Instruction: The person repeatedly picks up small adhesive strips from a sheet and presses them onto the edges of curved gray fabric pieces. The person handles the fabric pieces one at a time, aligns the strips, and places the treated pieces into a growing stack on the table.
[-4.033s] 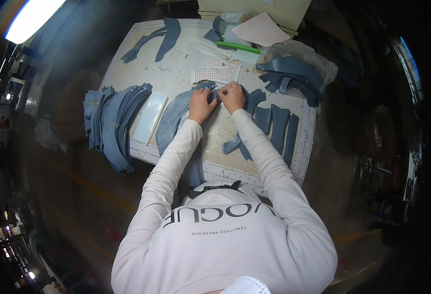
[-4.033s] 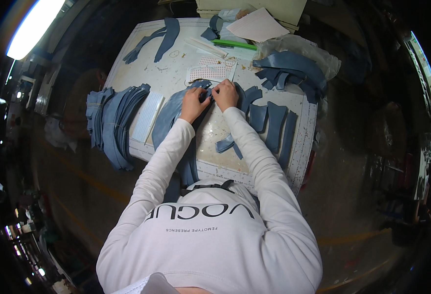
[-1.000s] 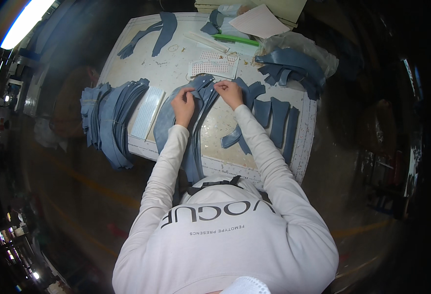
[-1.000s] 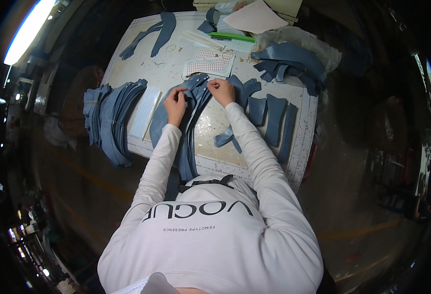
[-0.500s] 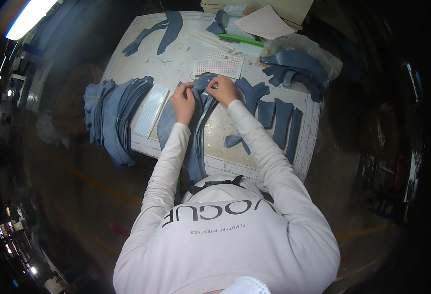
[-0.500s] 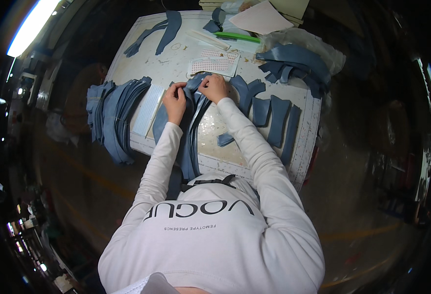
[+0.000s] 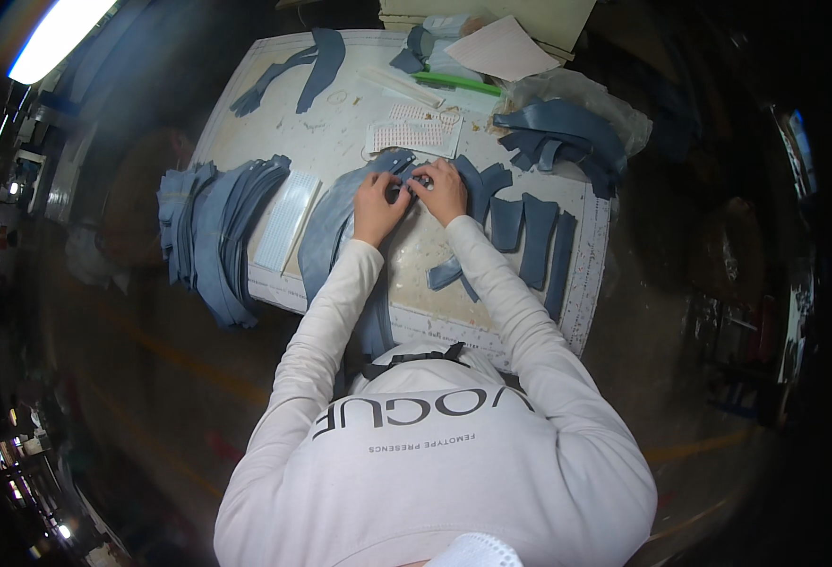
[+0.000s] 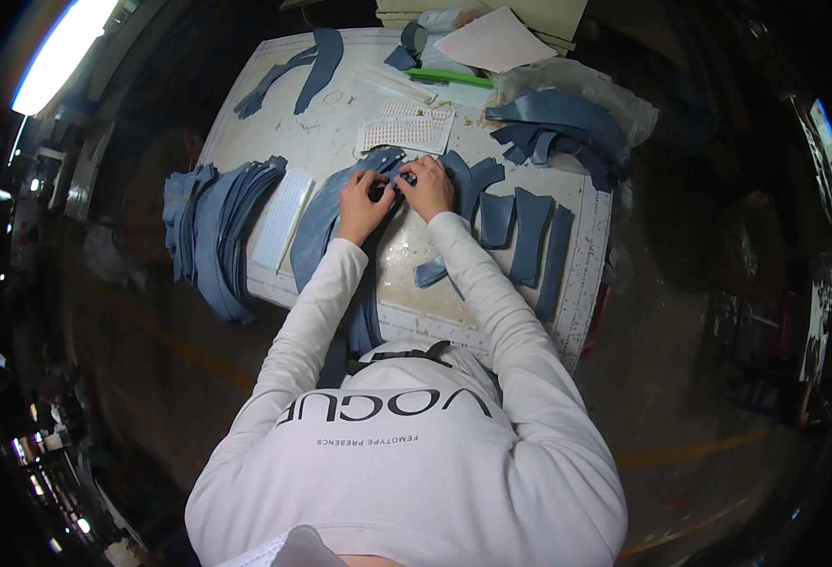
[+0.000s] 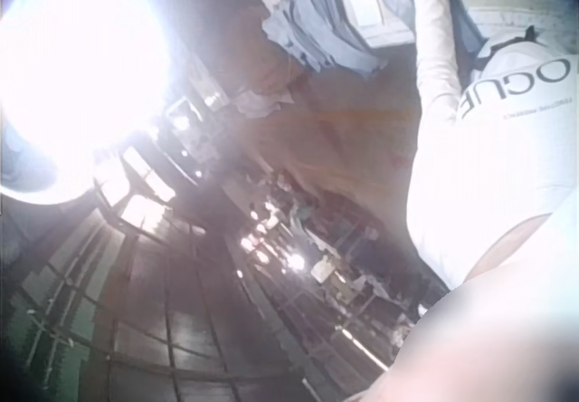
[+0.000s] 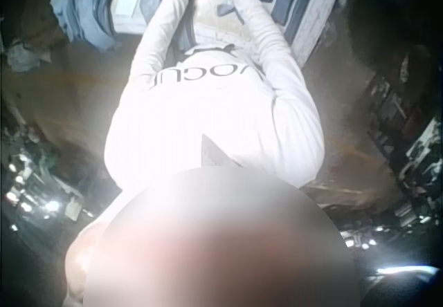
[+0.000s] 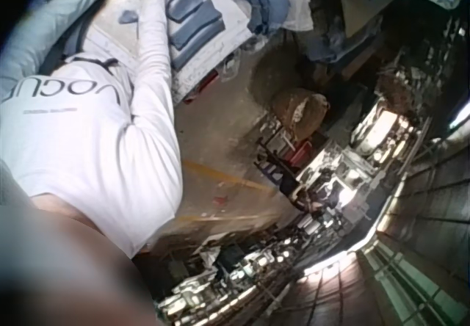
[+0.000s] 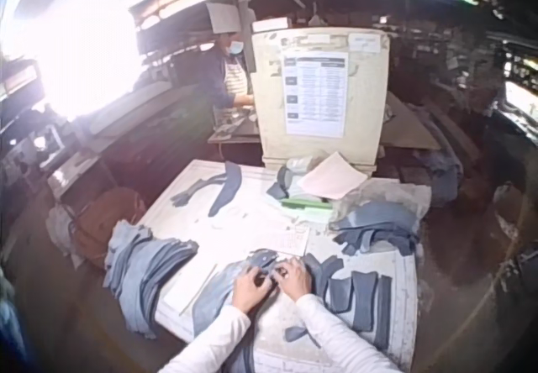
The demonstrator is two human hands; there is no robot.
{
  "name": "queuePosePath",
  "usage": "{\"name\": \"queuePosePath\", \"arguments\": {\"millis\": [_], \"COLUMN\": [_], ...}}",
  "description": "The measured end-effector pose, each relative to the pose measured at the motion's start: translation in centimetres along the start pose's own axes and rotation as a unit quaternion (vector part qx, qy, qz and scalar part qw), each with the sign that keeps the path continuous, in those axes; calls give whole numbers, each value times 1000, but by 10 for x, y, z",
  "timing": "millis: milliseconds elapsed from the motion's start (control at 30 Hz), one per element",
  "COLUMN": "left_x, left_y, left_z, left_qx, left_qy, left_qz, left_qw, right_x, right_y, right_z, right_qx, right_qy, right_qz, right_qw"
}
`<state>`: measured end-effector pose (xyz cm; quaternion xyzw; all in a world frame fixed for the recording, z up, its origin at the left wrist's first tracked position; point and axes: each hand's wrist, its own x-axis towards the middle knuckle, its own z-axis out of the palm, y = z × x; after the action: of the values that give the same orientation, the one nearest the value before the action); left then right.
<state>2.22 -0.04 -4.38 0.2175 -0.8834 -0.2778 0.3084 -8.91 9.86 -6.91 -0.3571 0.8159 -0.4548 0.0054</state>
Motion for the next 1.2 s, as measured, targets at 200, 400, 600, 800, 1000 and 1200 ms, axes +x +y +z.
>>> {"name": "queuePosePath", "arguments": {"millis": [200, 400, 600, 800, 1000, 1200], "left_x": [-4, -5, -7, -6, -9, -7], "left_y": [-2, -6, -7, -4, -4, -3], "left_z": [2, 5, 7, 5, -1, -3], "left_qx": [1, 10, 0, 16, -34, -54], "left_qy": [4, 12, 14, 29, 16, 36], "left_qz": [17, 37, 35, 44, -3, -7], "left_qw": [1000, 999, 999, 998, 999, 998], "right_x": [-1, -12, -9, -10, -6, 14], "right_y": [-9, -16, -15, -19, -16, -11], "right_z": [3, 4, 5, 2, 3, 6], "right_qx": [-46, -22, -20, -74, -26, 23], "right_qy": [3, 54, 38, 63, 50, -13], "right_qz": [-8, 4, 28, -52, -31, -89], "right_qw": [999, 998, 999, 994, 998, 996]}}
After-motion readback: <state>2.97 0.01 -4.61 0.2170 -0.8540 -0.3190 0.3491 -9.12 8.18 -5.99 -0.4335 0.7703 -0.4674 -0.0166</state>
